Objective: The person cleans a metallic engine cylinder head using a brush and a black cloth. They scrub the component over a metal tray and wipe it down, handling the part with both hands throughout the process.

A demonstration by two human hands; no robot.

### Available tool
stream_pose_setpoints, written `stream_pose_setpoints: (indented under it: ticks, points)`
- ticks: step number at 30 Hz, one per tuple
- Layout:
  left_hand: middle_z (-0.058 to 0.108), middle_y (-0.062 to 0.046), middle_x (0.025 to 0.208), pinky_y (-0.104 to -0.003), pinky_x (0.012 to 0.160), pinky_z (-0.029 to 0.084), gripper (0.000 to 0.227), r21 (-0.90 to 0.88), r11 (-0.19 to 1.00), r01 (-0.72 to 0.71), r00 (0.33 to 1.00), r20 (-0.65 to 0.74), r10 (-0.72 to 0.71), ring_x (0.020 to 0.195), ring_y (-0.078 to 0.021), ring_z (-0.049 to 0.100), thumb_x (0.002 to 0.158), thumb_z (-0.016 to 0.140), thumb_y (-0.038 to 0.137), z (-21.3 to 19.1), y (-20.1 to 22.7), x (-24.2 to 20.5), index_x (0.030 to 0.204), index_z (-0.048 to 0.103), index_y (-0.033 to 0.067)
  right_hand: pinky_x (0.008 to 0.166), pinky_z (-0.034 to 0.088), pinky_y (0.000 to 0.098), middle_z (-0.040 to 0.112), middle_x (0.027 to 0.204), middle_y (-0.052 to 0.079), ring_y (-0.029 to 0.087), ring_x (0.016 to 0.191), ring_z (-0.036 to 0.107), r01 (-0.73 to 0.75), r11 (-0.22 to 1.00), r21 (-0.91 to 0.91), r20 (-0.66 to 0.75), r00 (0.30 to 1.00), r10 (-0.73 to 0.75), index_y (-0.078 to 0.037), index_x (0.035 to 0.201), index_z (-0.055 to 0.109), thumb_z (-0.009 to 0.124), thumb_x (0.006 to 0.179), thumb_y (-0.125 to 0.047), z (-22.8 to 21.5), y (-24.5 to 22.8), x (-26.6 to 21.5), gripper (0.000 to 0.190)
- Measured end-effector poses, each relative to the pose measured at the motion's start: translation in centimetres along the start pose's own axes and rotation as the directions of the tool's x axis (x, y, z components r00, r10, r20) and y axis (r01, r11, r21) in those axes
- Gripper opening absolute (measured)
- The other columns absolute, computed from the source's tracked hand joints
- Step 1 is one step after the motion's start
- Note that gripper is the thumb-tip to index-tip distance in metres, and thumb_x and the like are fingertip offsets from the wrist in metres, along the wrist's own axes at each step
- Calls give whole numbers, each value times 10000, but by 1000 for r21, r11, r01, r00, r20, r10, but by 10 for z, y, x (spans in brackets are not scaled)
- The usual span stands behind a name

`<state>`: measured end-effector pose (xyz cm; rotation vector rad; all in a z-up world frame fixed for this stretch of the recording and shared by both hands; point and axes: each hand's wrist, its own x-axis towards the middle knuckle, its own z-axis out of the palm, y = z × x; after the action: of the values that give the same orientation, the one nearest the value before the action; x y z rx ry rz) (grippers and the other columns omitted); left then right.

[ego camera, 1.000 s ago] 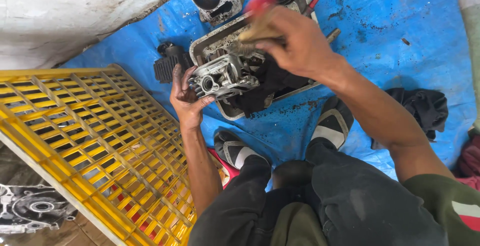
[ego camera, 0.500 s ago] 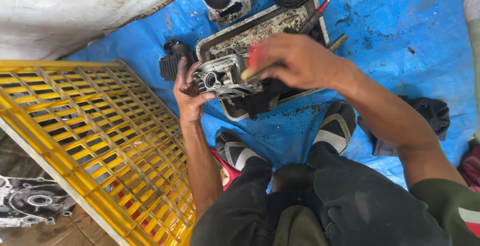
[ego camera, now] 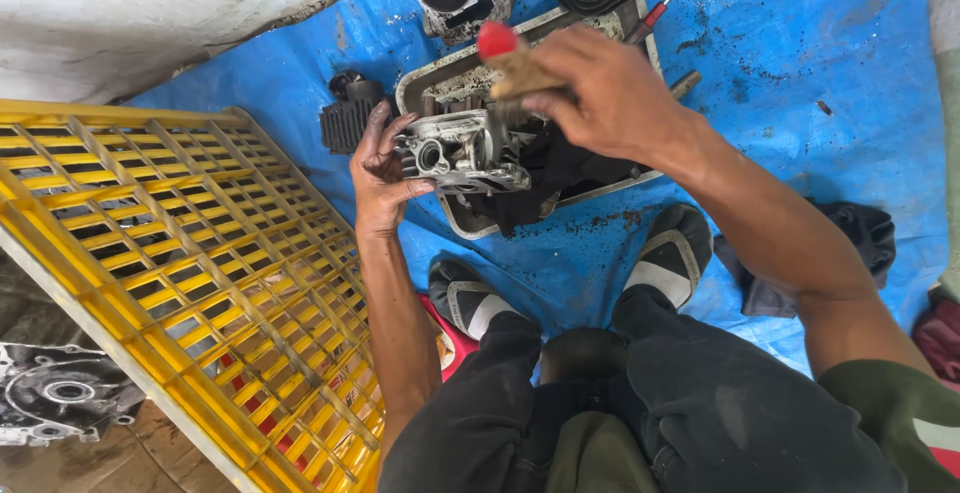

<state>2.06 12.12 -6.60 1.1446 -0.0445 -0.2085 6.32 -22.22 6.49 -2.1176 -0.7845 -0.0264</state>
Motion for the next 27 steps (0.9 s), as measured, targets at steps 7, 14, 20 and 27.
stream_pose_setpoints:
  ticks: [7, 14, 20, 27]
  points:
    - [600, -217, 1458, -449, 1164, 531, 1248, 19, 1000, -20, 999, 38, 19, 1390, -292, 572, 534, 1018, 34, -4, -5, 0, 1595, 365, -22, 962, 540, 435, 670, 1115, 138, 296, 1063, 670, -14, 987, 159, 105, 994, -3, -50, 1175, 682, 738, 980, -194, 2, 8, -3, 249]
    - [612, -223, 1448, -465, 1168, 540, 1198, 22, 1000, -1, 998, 56, -1, 1380, -298, 585, 555, 1009, 10, 1, -4, 2, 1583, 396, -24, 953, 536, 440, 682, 1097, 109, 284, 1052, 672, -15, 998, 55, 135, 991, 7, -70, 1205, 683, 717, 972, -171, -9, 9, -6, 257]
    - [607, -219, 1451, -460, 1138, 558, 1171, 0, 1000, 1, 999, 40, -1, 1350, -288, 602, 580, 984, -37, 12, 1, 8, 1586, 385, -20, 911, 564, 421, 669, 1080, 98, 282, 1037, 667, 46, 999, -2, 119, 992, -46, -92, 1153, 681, 771, 925, -210, -8, -12, -9, 272]
    - [606, -212, 1438, -447, 1072, 594, 1166, -15, 1000, 9, 1000, -28, -10, 1281, -275, 629, 609, 930, -121, 28, 11, 8, 1605, 332, -20, 834, 573, 405, 671, 1031, 74, 270, 977, 658, 86, 964, -250, 66, 995, -71, -135, 1199, 714, 795, 926, -218, -29, -46, 1, 297]
